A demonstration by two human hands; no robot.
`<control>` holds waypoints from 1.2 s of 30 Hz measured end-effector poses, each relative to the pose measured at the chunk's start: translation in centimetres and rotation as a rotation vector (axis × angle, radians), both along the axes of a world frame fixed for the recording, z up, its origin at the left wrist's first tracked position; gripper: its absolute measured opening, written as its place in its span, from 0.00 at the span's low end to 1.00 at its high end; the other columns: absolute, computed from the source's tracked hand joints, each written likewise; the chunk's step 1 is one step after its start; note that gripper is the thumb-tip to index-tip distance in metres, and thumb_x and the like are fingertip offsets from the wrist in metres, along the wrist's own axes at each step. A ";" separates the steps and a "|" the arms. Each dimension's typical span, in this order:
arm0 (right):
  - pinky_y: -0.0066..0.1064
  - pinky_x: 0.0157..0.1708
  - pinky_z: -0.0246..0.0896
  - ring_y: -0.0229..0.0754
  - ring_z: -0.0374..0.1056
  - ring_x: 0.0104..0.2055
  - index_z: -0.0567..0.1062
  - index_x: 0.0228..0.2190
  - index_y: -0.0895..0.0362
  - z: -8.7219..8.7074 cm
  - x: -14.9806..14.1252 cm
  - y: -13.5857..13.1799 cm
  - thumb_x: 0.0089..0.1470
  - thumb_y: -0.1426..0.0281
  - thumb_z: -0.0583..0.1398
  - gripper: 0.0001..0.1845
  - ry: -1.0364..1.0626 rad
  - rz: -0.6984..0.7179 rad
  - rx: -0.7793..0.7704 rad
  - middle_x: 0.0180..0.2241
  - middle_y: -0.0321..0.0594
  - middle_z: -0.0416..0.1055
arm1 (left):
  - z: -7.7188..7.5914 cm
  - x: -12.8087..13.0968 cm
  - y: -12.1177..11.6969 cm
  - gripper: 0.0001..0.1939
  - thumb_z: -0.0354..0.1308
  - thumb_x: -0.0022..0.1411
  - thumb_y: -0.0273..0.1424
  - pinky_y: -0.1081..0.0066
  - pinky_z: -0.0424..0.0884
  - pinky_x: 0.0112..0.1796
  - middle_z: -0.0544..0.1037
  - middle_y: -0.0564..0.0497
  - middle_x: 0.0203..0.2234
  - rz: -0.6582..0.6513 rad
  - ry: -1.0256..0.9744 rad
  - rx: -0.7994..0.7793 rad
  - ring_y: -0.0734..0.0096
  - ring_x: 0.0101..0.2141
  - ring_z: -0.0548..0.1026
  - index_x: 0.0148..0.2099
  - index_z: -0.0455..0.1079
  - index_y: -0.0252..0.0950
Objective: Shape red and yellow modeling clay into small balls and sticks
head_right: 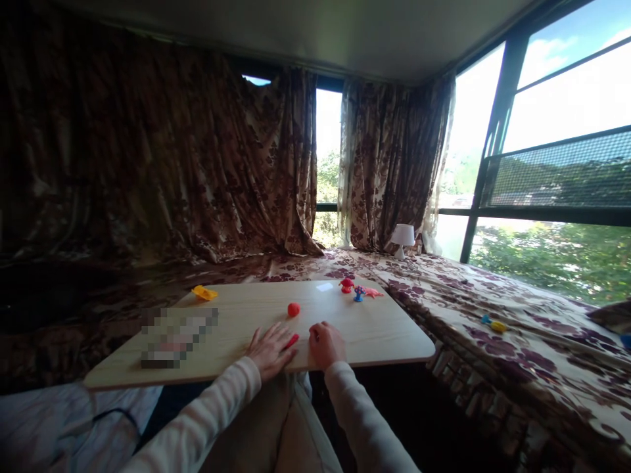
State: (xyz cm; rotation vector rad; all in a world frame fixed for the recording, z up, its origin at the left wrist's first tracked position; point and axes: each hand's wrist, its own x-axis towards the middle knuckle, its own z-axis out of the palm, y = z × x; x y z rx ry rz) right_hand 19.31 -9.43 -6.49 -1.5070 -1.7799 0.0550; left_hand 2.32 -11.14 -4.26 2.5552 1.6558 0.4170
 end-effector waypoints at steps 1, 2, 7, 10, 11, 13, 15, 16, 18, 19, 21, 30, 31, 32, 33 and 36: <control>0.28 0.33 0.57 0.39 0.68 0.31 0.77 0.28 0.54 0.0 0.0 0.0 0.52 0.73 0.54 0.11 -0.002 0.001 -0.001 0.29 0.38 0.72 | 0.0 0.1 0.1 0.23 0.42 0.61 0.43 0.42 0.41 0.56 0.64 0.48 0.57 -0.009 -0.002 0.043 0.56 0.60 0.53 0.56 0.62 0.47; 0.28 0.34 0.57 0.39 0.68 0.31 0.77 0.28 0.54 0.0 0.0 0.0 0.52 0.73 0.54 0.11 -0.001 0.002 -0.002 0.29 0.38 0.72 | 0.0 0.2 0.2 0.21 0.42 0.62 0.41 0.43 0.42 0.56 0.67 0.47 0.55 -0.015 -0.006 0.097 0.55 0.59 0.55 0.53 0.66 0.46; 0.30 0.34 0.60 0.40 0.68 0.30 0.77 0.29 0.55 0.1 0.0 0.2 0.51 0.73 0.53 0.12 0.105 0.055 -0.027 0.29 0.39 0.72 | 0.2 0.1 1.0 0.15 0.46 0.60 0.31 0.54 0.59 0.50 0.76 0.47 0.36 0.034 -0.116 0.225 0.61 0.43 0.69 0.40 0.75 0.42; 0.28 0.34 0.62 0.37 0.68 0.29 0.76 0.35 0.56 0.3 -1.0 0.4 0.49 0.74 0.54 0.13 0.223 0.245 -0.012 0.30 0.38 0.72 | 0.2 -0.7 1.5 0.14 0.50 0.58 0.29 0.61 0.64 0.46 0.77 0.47 0.35 0.036 -0.284 0.217 0.62 0.42 0.70 0.42 0.75 0.40; 0.28 0.34 0.63 0.37 0.68 0.29 0.76 0.36 0.57 0.4 -1.5 0.6 0.49 0.74 0.55 0.13 0.255 0.317 -0.003 0.30 0.38 0.72 | 0.2 -1.1 1.5 0.13 0.51 0.58 0.29 0.62 0.65 0.46 0.77 0.47 0.36 0.028 -0.336 0.217 0.63 0.43 0.70 0.41 0.75 0.40; 0.27 0.32 0.63 0.37 0.68 0.30 0.77 0.34 0.57 0.6 -2.6 0.8 0.48 0.74 0.56 0.11 0.305 0.412 0.011 0.30 0.38 0.72 | 0.3 -1.8 1.6 0.12 0.52 0.56 0.29 0.65 0.65 0.47 0.77 0.47 0.36 0.029 -0.412 0.209 0.64 0.43 0.70 0.39 0.75 0.38; 0.27 0.32 0.63 0.36 0.67 0.29 0.77 0.30 0.57 0.5 -3.5 0.9 0.48 0.73 0.57 0.09 0.340 0.437 0.021 0.29 0.38 0.71 | 0.2 -2.4 1.6 0.11 0.52 0.56 0.28 0.66 0.66 0.47 0.77 0.46 0.36 0.055 -0.460 0.192 0.65 0.42 0.71 0.38 0.76 0.37; 0.27 0.32 0.62 0.36 0.67 0.29 0.77 0.29 0.57 0.5 -3.8 1.0 0.48 0.73 0.57 0.08 0.353 0.438 0.022 0.28 0.38 0.71 | 0.0 -2.7 1.6 0.11 0.53 0.56 0.28 0.66 0.66 0.47 0.77 0.46 0.36 0.071 -0.481 0.183 0.65 0.42 0.72 0.38 0.76 0.36; 0.26 0.31 0.62 0.35 0.67 0.28 0.78 0.28 0.58 0.3 -4.0 1.0 0.49 0.72 0.58 0.08 0.367 0.434 0.014 0.27 0.37 0.71 | -0.5 -3.0 1.8 0.11 0.55 0.54 0.29 0.66 0.66 0.46 0.78 0.46 0.35 0.103 -0.523 0.151 0.64 0.41 0.72 0.38 0.75 0.35; 0.26 0.31 0.62 0.35 0.66 0.28 0.78 0.28 0.58 0.3 -4.0 1.0 0.48 0.72 0.58 0.07 0.362 0.431 0.007 0.27 0.37 0.71 | -0.8 -3.1 1.9 0.11 0.56 0.53 0.30 0.66 0.67 0.46 0.79 0.46 0.34 0.117 -0.542 0.132 0.64 0.40 0.73 0.38 0.76 0.35; 0.26 0.31 0.62 0.35 0.66 0.28 0.77 0.28 0.58 0.1 -3.8 1.0 0.48 0.72 0.58 0.07 0.339 0.426 0.005 0.26 0.36 0.70 | -1.5 -3.3 2.1 0.10 0.57 0.52 0.31 0.67 0.68 0.44 0.79 0.47 0.32 0.146 -0.569 0.108 0.64 0.38 0.74 0.37 0.76 0.35; 0.26 0.31 0.60 0.35 0.65 0.29 0.76 0.28 0.56 0.0 -3.7 0.9 0.47 0.73 0.60 0.05 0.214 0.442 0.019 0.27 0.35 0.70 | -1.7 -3.1 1.8 0.09 0.59 0.51 0.32 0.68 0.68 0.43 0.79 0.47 0.33 0.150 -0.547 0.126 0.64 0.38 0.74 0.35 0.77 0.36; 0.26 0.31 0.60 0.35 0.66 0.30 0.76 0.28 0.56 0.0 -3.7 0.8 0.47 0.73 0.60 0.04 0.207 0.448 0.017 0.27 0.35 0.70 | -1.7 -3.1 1.7 0.10 0.59 0.51 0.32 0.67 0.67 0.43 0.79 0.47 0.33 0.140 -0.547 0.126 0.64 0.38 0.74 0.36 0.77 0.37; 0.26 0.31 0.60 0.35 0.66 0.30 0.76 0.28 0.56 0.0 -3.7 0.8 0.47 0.73 0.60 0.05 0.202 0.456 0.017 0.27 0.35 0.70 | -1.6 -3.1 1.8 0.10 0.59 0.51 0.33 0.67 0.67 0.43 0.80 0.48 0.32 0.128 -0.545 0.128 0.64 0.37 0.74 0.36 0.77 0.37; 0.26 0.32 0.61 0.35 0.66 0.30 0.77 0.29 0.56 0.0 -3.7 0.8 0.47 0.73 0.60 0.05 0.201 0.462 0.018 0.27 0.36 0.70 | -1.7 -3.1 1.8 0.10 0.59 0.52 0.33 0.68 0.68 0.43 0.80 0.48 0.31 0.117 -0.543 0.135 0.64 0.37 0.74 0.35 0.77 0.38; 0.26 0.31 0.61 0.36 0.66 0.29 0.76 0.32 0.57 -0.1 -3.8 0.8 0.46 0.75 0.60 0.08 0.224 0.461 0.018 0.27 0.36 0.71 | -1.8 -3.2 1.9 0.09 0.58 0.52 0.35 0.68 0.68 0.41 0.79 0.49 0.28 0.097 -0.534 0.170 0.65 0.35 0.74 0.33 0.78 0.38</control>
